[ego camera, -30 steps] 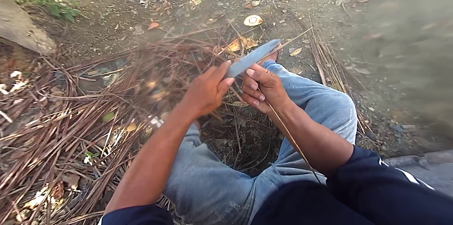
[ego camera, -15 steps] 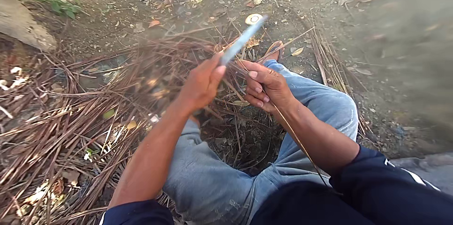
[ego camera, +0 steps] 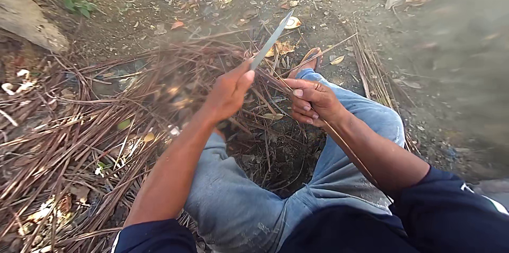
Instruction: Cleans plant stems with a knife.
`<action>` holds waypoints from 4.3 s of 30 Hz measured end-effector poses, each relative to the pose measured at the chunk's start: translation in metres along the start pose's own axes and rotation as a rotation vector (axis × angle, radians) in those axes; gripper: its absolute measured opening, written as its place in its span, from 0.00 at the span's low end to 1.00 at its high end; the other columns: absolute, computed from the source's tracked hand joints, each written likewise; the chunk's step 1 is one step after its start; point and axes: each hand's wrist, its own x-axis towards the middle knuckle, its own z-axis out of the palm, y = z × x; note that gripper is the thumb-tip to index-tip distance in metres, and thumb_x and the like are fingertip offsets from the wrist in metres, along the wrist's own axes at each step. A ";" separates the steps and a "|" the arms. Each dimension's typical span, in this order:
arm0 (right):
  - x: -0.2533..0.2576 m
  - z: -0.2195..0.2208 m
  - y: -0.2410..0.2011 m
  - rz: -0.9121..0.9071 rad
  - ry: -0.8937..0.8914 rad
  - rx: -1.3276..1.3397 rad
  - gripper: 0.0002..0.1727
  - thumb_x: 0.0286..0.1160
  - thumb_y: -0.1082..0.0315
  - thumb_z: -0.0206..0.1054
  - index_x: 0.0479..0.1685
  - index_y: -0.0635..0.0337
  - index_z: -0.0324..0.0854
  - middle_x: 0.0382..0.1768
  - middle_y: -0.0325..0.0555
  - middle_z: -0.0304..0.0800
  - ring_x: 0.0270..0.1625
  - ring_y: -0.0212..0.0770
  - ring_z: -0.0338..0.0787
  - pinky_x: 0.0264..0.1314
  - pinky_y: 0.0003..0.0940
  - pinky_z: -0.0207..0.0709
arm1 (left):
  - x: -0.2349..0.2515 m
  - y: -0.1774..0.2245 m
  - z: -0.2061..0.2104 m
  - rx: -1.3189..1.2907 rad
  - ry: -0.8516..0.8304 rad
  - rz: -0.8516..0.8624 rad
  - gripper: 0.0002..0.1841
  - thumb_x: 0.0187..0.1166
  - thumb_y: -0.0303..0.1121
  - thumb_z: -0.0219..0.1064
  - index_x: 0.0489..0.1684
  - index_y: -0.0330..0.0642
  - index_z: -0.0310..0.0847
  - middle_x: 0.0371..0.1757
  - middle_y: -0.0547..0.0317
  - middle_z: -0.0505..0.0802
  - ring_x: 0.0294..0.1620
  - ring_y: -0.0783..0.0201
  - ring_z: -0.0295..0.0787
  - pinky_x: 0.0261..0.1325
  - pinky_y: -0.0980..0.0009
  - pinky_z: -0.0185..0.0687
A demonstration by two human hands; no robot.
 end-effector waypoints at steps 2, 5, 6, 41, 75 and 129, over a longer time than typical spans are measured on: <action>-0.005 -0.001 -0.001 0.013 -0.001 0.007 0.24 0.87 0.67 0.54 0.80 0.58 0.76 0.11 0.30 0.70 0.10 0.24 0.70 0.14 0.20 0.71 | 0.003 -0.008 -0.005 -0.049 0.007 -0.114 0.28 0.95 0.46 0.40 0.85 0.41 0.68 0.31 0.61 0.82 0.20 0.70 0.74 0.24 0.72 0.76; -0.013 -0.005 0.002 0.039 0.009 0.013 0.22 0.87 0.66 0.54 0.77 0.56 0.78 0.12 0.29 0.69 0.10 0.23 0.69 0.15 0.19 0.71 | 0.004 -0.012 -0.007 -0.186 0.010 -0.237 0.27 0.96 0.47 0.39 0.87 0.45 0.67 0.29 0.62 0.82 0.16 0.70 0.73 0.19 0.74 0.75; -0.015 -0.007 0.005 0.046 0.012 0.023 0.22 0.88 0.66 0.54 0.78 0.55 0.78 0.12 0.29 0.70 0.10 0.23 0.70 0.15 0.19 0.72 | 0.003 -0.010 -0.007 -0.285 -0.011 -0.251 0.27 0.96 0.46 0.40 0.89 0.45 0.63 0.29 0.63 0.81 0.16 0.71 0.73 0.17 0.76 0.74; 0.034 0.026 -0.002 -0.075 0.167 -0.199 0.21 0.90 0.64 0.49 0.75 0.56 0.79 0.10 0.35 0.69 0.09 0.27 0.70 0.15 0.22 0.74 | -0.005 0.013 0.014 -0.079 0.080 0.050 0.24 0.93 0.40 0.45 0.76 0.32 0.73 0.35 0.56 0.87 0.25 0.68 0.82 0.29 0.69 0.83; 0.004 0.005 -0.013 0.009 -0.004 -0.088 0.23 0.87 0.68 0.53 0.78 0.59 0.78 0.07 0.29 0.66 0.09 0.24 0.70 0.16 0.23 0.75 | -0.002 -0.014 -0.005 0.075 0.085 0.014 0.26 0.95 0.43 0.41 0.79 0.36 0.74 0.30 0.58 0.83 0.21 0.68 0.76 0.27 0.68 0.78; 0.019 0.026 0.012 -0.015 0.177 0.023 0.24 0.88 0.67 0.51 0.79 0.60 0.75 0.09 0.31 0.68 0.08 0.25 0.70 0.13 0.22 0.72 | -0.008 -0.008 0.006 0.224 0.040 0.129 0.27 0.93 0.41 0.45 0.82 0.33 0.71 0.56 0.41 0.92 0.55 0.55 0.91 0.62 0.58 0.83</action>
